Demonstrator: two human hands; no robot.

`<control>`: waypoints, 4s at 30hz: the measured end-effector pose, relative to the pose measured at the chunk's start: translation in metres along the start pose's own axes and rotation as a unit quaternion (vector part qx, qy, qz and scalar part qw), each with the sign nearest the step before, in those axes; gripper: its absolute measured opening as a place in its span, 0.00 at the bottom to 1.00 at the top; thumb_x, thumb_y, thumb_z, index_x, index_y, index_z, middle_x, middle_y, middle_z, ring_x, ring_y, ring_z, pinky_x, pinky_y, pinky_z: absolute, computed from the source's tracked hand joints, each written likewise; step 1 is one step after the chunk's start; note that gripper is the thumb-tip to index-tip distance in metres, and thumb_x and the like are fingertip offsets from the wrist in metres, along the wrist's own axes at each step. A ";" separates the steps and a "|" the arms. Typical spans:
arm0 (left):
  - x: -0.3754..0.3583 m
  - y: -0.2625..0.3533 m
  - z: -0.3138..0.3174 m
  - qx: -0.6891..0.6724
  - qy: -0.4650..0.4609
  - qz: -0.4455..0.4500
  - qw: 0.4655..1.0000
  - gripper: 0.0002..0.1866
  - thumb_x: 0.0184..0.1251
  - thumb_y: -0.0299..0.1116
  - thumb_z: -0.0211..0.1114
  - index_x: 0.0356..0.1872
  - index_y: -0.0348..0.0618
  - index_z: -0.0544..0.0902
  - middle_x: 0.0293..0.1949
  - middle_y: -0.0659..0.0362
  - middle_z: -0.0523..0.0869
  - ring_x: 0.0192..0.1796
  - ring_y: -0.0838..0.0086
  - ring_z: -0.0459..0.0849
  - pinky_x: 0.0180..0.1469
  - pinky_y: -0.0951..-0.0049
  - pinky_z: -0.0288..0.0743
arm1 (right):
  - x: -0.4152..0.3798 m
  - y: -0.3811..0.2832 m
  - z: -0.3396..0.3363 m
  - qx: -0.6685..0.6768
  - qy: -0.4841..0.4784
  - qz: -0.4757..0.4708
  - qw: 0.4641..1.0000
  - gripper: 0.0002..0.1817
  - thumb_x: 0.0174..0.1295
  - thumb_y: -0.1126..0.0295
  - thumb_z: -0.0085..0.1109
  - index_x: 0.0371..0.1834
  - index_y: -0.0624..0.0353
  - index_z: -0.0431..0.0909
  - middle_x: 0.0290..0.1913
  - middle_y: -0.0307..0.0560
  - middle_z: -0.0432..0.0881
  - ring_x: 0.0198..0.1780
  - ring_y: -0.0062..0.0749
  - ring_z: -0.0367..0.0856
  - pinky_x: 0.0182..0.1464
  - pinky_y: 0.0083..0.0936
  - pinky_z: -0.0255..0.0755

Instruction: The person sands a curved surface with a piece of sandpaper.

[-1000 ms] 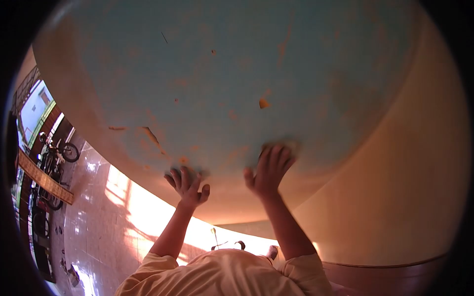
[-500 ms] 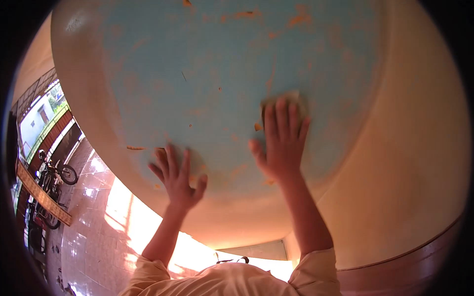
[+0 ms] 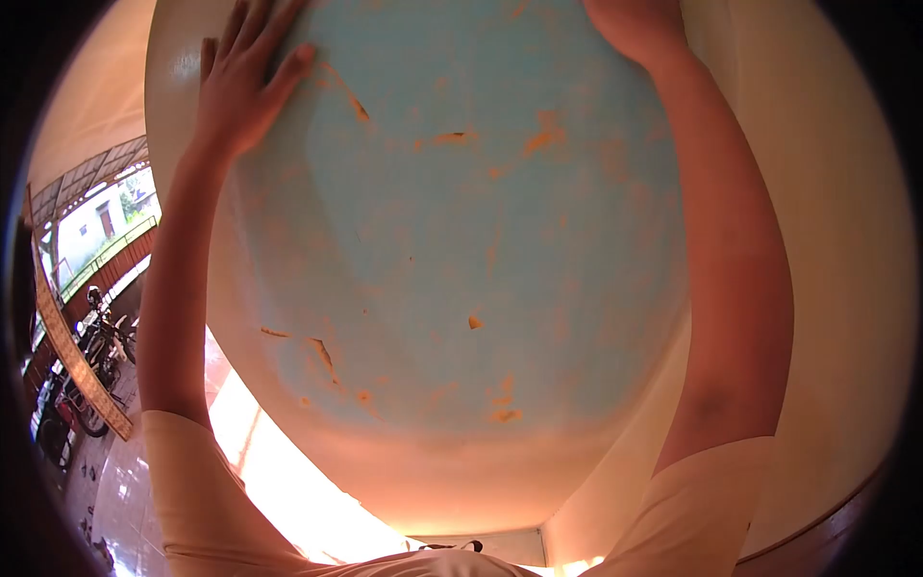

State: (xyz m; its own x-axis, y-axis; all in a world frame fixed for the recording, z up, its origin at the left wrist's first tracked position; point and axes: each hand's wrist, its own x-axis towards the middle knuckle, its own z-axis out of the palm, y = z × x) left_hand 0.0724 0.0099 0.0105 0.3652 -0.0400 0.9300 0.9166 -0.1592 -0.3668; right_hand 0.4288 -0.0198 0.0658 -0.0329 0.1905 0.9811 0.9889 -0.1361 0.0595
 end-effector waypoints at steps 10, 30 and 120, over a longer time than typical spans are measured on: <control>0.067 0.031 0.019 0.018 -0.027 -0.122 0.992 0.37 0.78 0.63 0.41 0.83 0.64 0.51 0.84 0.57 0.44 0.85 0.56 0.36 0.82 0.47 0.29 | 0.019 0.005 0.005 0.009 0.029 0.041 0.999 0.37 0.80 0.44 0.29 0.85 0.50 0.37 0.86 0.45 0.39 0.86 0.39 0.34 0.84 0.43 0.31; 0.035 0.082 0.024 0.016 -0.040 -0.109 0.993 0.39 0.75 0.60 0.49 0.83 0.64 0.51 0.84 0.59 0.43 0.85 0.57 0.37 0.82 0.46 0.31 | -0.038 0.000 0.006 0.029 0.024 -0.054 0.998 0.42 0.77 0.43 0.40 0.85 0.54 0.39 0.85 0.46 0.43 0.85 0.41 0.38 0.84 0.43 0.35; 0.064 -0.040 0.004 0.017 -0.005 -0.160 0.987 0.36 0.78 0.63 0.42 0.82 0.63 0.55 0.84 0.58 0.48 0.85 0.59 0.41 0.82 0.47 0.34 | 0.012 -0.061 -0.013 0.026 0.052 -0.021 0.998 0.43 0.77 0.39 0.34 0.84 0.56 0.39 0.86 0.48 0.40 0.85 0.42 0.36 0.84 0.44 0.33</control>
State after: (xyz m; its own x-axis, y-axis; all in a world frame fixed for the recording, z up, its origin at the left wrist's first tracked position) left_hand 0.0596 0.0175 0.0850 0.0573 0.0162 0.9982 0.9902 -0.1286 -0.0547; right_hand 0.3667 -0.0218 0.0760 -0.0875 0.0924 0.9919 0.9923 -0.0794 0.0949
